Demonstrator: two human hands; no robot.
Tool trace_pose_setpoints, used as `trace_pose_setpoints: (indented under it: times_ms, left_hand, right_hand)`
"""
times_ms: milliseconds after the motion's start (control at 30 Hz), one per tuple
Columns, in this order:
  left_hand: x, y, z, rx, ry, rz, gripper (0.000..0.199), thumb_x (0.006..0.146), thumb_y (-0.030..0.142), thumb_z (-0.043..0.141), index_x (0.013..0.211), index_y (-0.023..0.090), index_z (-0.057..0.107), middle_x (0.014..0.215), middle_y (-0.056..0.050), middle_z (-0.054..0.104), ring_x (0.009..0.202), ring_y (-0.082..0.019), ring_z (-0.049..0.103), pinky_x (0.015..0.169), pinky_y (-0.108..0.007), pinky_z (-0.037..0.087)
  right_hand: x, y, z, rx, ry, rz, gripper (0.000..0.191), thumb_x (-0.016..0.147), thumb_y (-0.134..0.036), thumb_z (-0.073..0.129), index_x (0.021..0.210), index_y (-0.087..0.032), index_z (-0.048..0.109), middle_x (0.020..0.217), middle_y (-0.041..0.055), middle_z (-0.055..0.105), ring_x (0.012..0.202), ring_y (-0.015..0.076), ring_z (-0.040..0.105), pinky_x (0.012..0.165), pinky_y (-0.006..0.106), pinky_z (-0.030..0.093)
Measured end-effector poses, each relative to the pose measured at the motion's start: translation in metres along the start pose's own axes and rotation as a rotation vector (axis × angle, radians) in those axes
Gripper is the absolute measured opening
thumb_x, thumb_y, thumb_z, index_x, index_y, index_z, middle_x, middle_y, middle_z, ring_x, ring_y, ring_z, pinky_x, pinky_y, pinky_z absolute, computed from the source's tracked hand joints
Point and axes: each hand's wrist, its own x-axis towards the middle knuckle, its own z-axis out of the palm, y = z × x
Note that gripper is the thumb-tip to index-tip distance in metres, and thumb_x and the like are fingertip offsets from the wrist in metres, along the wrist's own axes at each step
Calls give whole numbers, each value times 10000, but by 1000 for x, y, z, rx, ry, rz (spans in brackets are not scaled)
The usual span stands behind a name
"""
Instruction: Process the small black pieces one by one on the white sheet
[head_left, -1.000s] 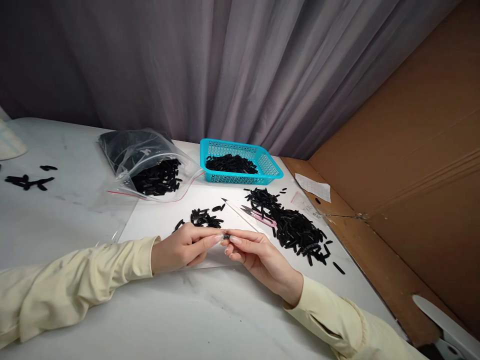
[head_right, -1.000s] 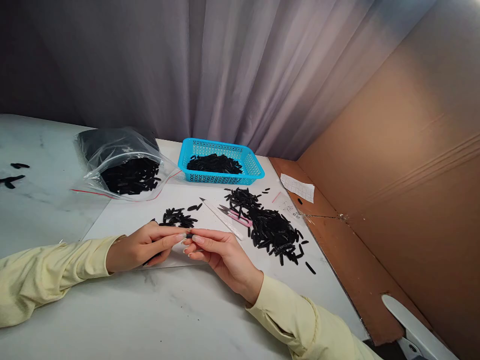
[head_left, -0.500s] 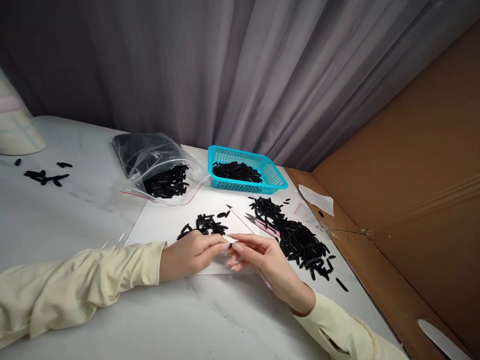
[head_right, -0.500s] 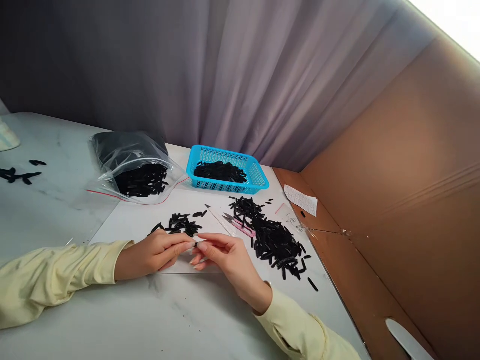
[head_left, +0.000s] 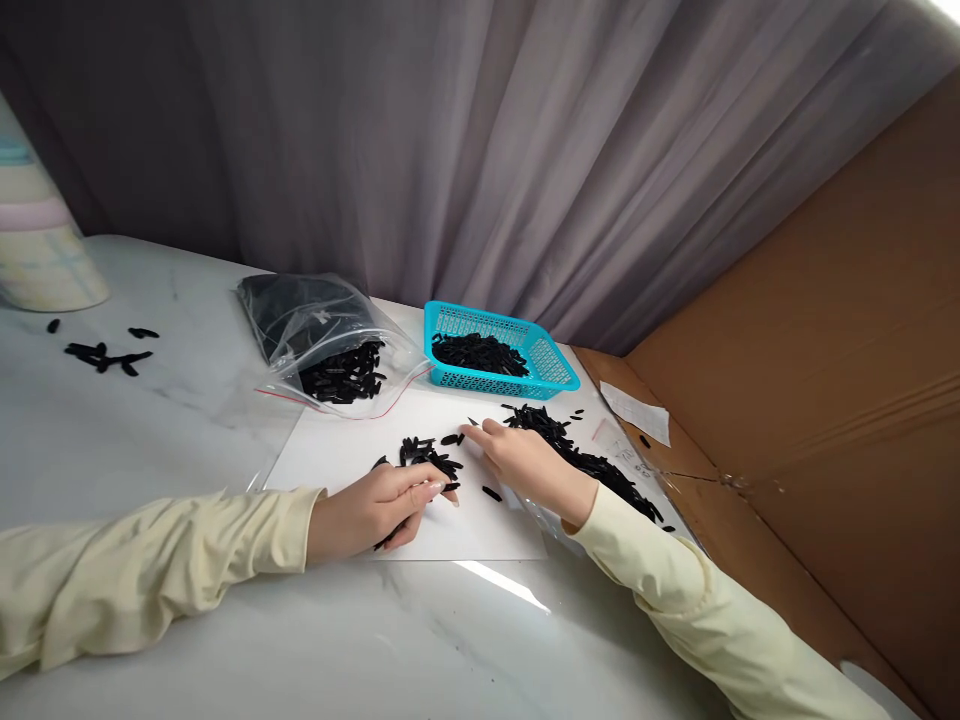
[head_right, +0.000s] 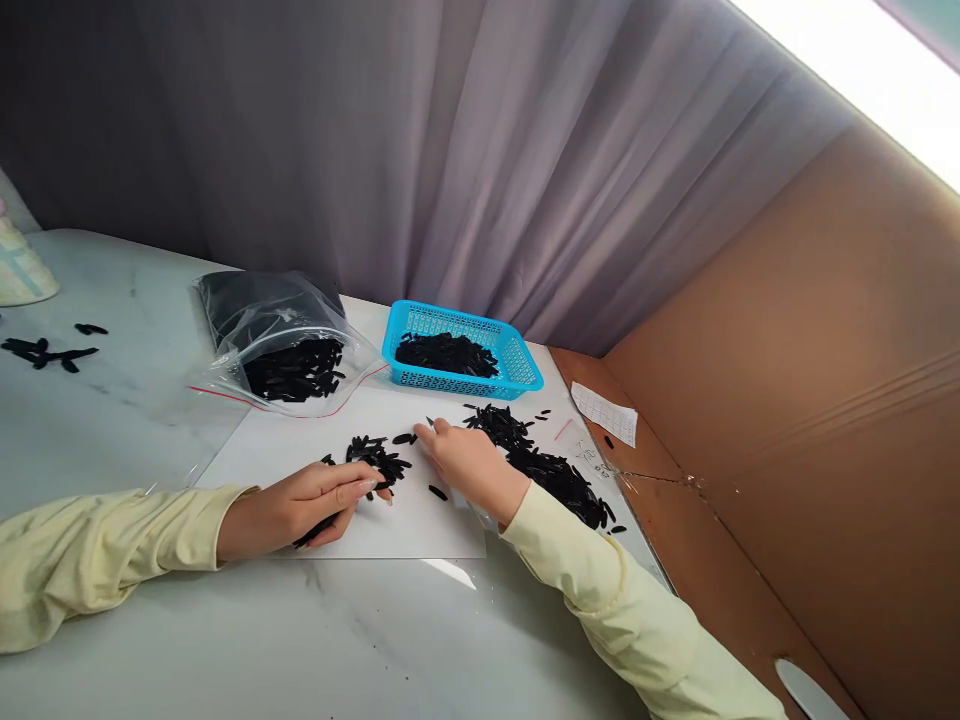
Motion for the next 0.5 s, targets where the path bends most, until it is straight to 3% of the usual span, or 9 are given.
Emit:
trace_pose_setpoints:
  times_ms: [100,233,333,400,500]
  left_hand:
    - [0,1,0,-46,-11,7,401,926,425,293,1007,107,524,393,97,358,376,-84,295,496,-217,329]
    - [2,0,1,-76,-25,14,370,929,397,298,984,113,528,390,97,368,366,-78,295,478,-206,320]
    - [3,-2,1,-80,-27,16,357,927,387,308,981,114,531,392,95,379,364,-76,293,465,-201,308]
    - [4,-2,1,-78,-23,14,356,923,383,316,984,110,537,390,94,379,367,-77,297,465,-201,304]
    - [4,-2,1,-70,-31,15,351,917,374,330,980,105,546,383,97,373,365,-76,297,472,-206,305]
  right_hand:
    - [-6,4,-4,-23,-4,11,405,917,-159,367,1320,-185,383,965,101,602,721,194,632,533,253,392]
    - [-12,7,5,-47,-53,21,537,897,-146,390,1413,-177,246,977,111,600,644,180,627,491,247,376]
    - [-13,11,12,24,-22,10,534,866,-85,402,1385,-185,327,968,108,609,639,170,630,510,244,402]
    - [-17,16,11,114,56,14,439,871,-83,388,1297,-169,450,952,98,619,686,168,636,567,250,441]
    - [-32,27,-3,318,278,40,316,912,-161,367,1182,-164,531,890,72,650,675,149,631,622,259,482]
